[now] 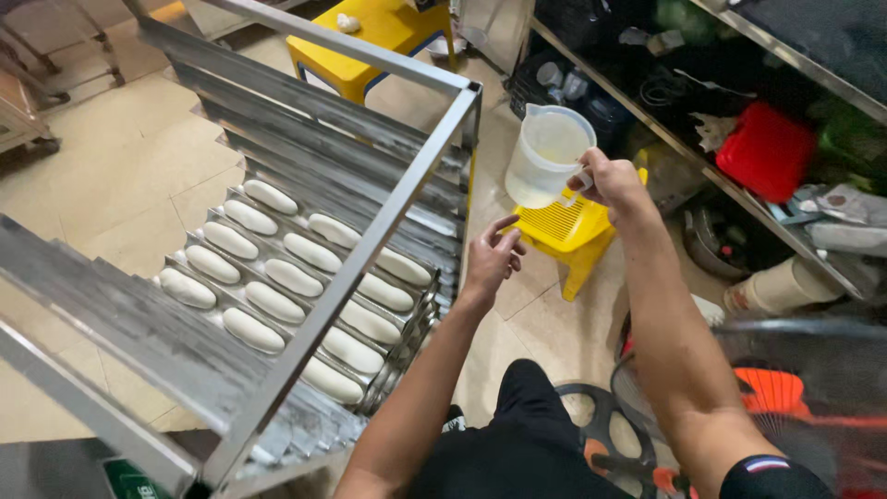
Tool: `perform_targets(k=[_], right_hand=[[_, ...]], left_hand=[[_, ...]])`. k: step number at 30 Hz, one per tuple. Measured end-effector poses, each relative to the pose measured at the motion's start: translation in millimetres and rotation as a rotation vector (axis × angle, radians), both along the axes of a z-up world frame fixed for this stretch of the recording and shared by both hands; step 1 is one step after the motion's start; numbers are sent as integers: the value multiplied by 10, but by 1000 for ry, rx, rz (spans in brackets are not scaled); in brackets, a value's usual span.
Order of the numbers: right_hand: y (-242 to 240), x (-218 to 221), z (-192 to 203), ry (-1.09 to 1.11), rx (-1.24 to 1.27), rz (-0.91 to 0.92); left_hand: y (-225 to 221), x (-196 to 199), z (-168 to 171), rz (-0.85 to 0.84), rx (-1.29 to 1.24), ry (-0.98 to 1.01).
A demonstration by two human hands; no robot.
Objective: The person washes a plastic pitcher in a sink, fills it with water, and then pours water into a pot on a burner.
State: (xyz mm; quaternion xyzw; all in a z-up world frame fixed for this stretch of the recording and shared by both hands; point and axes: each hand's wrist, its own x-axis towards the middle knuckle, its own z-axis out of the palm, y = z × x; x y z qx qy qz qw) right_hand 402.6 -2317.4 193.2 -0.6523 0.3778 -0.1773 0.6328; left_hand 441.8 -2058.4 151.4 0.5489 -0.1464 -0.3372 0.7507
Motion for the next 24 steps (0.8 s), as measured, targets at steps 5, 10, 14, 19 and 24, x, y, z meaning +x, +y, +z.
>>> perform_targets(k=[5,10,14,19,24], right_hand=[[-911,984,-24,-15,7,42],[-1839,2017,-111,-44,-25,183],[-2598,2832,-277,-28,3,373],[-3234,3954,-186,95,-141,650],[-3359,4901,-48,85,-132,792]], left_hand=[[-909,534,137,97,-23,-73],[-2003,1298,298,363,-58,-196],[-2829,2049,352,584,-82,-92],[-3397,3221,332,771,86,-81],[-3524,4188,168,935,20,4]])
